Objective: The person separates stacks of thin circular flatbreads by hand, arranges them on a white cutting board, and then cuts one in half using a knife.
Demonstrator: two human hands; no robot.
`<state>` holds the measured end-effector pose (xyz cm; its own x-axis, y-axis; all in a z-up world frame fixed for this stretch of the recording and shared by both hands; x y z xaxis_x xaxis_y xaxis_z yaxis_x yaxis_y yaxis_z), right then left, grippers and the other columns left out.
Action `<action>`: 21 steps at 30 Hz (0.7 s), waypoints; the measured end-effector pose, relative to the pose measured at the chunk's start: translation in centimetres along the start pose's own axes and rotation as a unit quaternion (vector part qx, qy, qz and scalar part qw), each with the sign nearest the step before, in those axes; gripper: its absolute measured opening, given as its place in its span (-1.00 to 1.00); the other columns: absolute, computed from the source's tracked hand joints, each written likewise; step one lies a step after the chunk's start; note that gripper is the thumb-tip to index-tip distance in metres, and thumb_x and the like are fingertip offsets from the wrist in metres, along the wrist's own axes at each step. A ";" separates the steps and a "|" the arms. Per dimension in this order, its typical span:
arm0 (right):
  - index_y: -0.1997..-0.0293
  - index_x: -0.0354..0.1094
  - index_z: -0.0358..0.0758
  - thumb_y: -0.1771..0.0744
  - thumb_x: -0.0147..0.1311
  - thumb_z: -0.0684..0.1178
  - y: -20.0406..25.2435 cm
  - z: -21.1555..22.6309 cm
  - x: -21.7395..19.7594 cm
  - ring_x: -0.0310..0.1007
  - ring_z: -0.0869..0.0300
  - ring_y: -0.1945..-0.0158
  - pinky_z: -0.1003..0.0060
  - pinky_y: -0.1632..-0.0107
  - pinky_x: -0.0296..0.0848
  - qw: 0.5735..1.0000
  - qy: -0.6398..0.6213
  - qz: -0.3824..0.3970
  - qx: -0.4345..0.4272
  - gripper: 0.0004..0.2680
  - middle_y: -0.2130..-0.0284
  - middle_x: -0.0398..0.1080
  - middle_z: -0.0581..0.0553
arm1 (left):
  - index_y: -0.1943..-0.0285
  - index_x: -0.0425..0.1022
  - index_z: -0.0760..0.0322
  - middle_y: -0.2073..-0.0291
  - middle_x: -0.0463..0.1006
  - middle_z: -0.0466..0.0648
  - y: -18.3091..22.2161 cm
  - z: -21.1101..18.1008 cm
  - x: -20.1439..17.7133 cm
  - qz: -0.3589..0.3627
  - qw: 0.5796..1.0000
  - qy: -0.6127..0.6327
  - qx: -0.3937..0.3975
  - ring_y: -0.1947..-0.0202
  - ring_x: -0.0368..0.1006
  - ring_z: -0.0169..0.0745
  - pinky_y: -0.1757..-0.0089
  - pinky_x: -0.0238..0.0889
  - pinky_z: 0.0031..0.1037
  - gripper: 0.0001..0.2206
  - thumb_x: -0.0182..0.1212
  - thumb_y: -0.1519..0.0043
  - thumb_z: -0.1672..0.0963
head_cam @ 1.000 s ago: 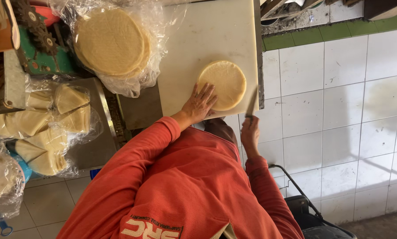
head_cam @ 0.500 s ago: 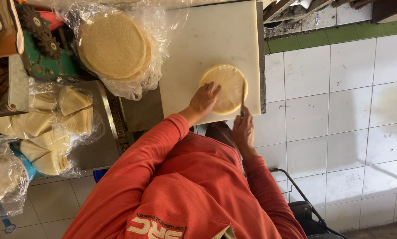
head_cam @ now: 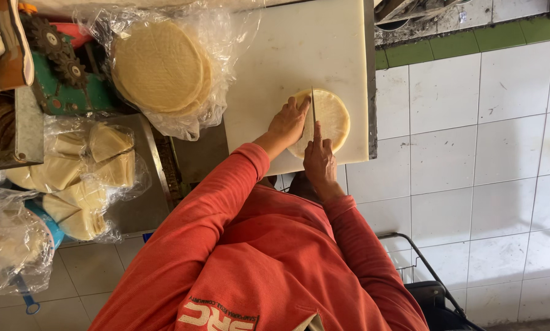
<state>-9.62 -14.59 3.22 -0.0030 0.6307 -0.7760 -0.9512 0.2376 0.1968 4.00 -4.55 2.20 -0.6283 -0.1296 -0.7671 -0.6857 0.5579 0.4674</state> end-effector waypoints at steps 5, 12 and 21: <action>-0.57 -0.15 -0.13 -0.41 -0.04 -0.12 -0.1 -0.3 0.6 0.38 -0.19 0.38 -0.10 0.29 0.46 1.000 0.003 -0.012 0.000 -0.50 0.27 0.28 -0.37 | -0.56 -0.03 0.24 -0.13 0.25 0.29 -0.5 0.5 0.2 -0.021 1.000 0.017 0.007 -0.05 0.44 0.26 0.06 0.47 -0.16 -0.25 0.20 -0.15 0.27; -0.58 -0.19 -0.11 -0.41 -0.04 -0.12 -0.2 0.4 0.3 0.39 -0.19 0.37 -0.11 0.30 0.47 1.000 0.000 -0.010 0.000 -0.49 0.27 0.28 -0.36 | -0.60 -0.10 0.16 -0.15 0.23 0.32 -1.4 0.6 -0.6 0.043 0.999 0.016 0.003 0.05 0.48 0.26 0.10 0.47 -0.16 -0.16 0.21 -0.08 0.28; -0.37 0.02 -0.26 -0.41 -0.03 -0.08 -0.4 1.7 -0.7 0.48 -0.37 0.21 -0.19 0.20 0.44 0.998 -0.021 -0.010 0.056 -0.65 0.18 0.41 -0.54 | -0.61 -0.03 0.02 -0.18 0.27 0.25 -2.1 1.5 -1.0 0.043 0.998 0.038 0.001 0.18 0.56 0.26 0.18 0.49 -0.16 -0.26 0.13 -0.20 0.26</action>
<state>-8.72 -13.86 4.71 0.0309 0.6549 -0.7551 -0.9108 0.3296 0.2485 6.66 -4.36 1.28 -0.7118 -0.1430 -0.6876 -0.6264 0.5721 0.5295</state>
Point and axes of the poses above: each hand's wrist, its own y-axis away from the middle knuckle, its own x-axis out of the palm, z = x × y, the point moved 1 cm from there along -y, towards the middle knuckle
